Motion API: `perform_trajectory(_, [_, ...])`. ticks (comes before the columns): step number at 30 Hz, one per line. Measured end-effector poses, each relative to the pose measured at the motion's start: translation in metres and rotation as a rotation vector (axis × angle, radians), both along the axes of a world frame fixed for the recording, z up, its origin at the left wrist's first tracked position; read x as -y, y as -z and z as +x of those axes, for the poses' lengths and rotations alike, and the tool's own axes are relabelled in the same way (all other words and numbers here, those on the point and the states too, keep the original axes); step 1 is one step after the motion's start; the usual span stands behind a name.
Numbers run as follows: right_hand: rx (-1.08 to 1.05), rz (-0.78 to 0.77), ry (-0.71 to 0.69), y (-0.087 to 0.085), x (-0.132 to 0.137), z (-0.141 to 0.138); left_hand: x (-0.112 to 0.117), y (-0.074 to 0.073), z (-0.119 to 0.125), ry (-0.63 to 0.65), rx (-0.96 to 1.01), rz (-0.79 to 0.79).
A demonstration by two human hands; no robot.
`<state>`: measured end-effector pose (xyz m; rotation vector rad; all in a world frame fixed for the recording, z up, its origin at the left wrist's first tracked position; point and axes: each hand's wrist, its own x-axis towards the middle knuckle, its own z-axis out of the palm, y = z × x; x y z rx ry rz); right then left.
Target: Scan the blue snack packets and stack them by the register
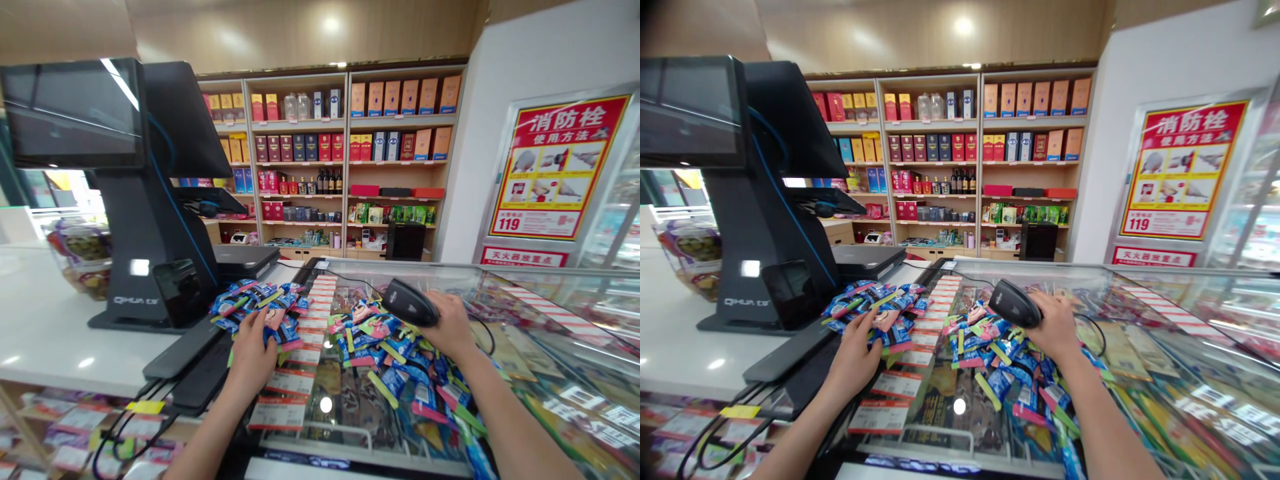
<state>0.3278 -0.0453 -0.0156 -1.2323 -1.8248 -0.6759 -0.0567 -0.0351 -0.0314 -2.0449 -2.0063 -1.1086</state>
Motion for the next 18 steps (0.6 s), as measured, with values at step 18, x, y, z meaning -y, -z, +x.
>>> perform_trajectory(18, [0.009, 0.002, 0.000, -0.002, 0.000, -0.003, 0.034, -0.008, -0.034, -0.074, -0.276, -0.128])
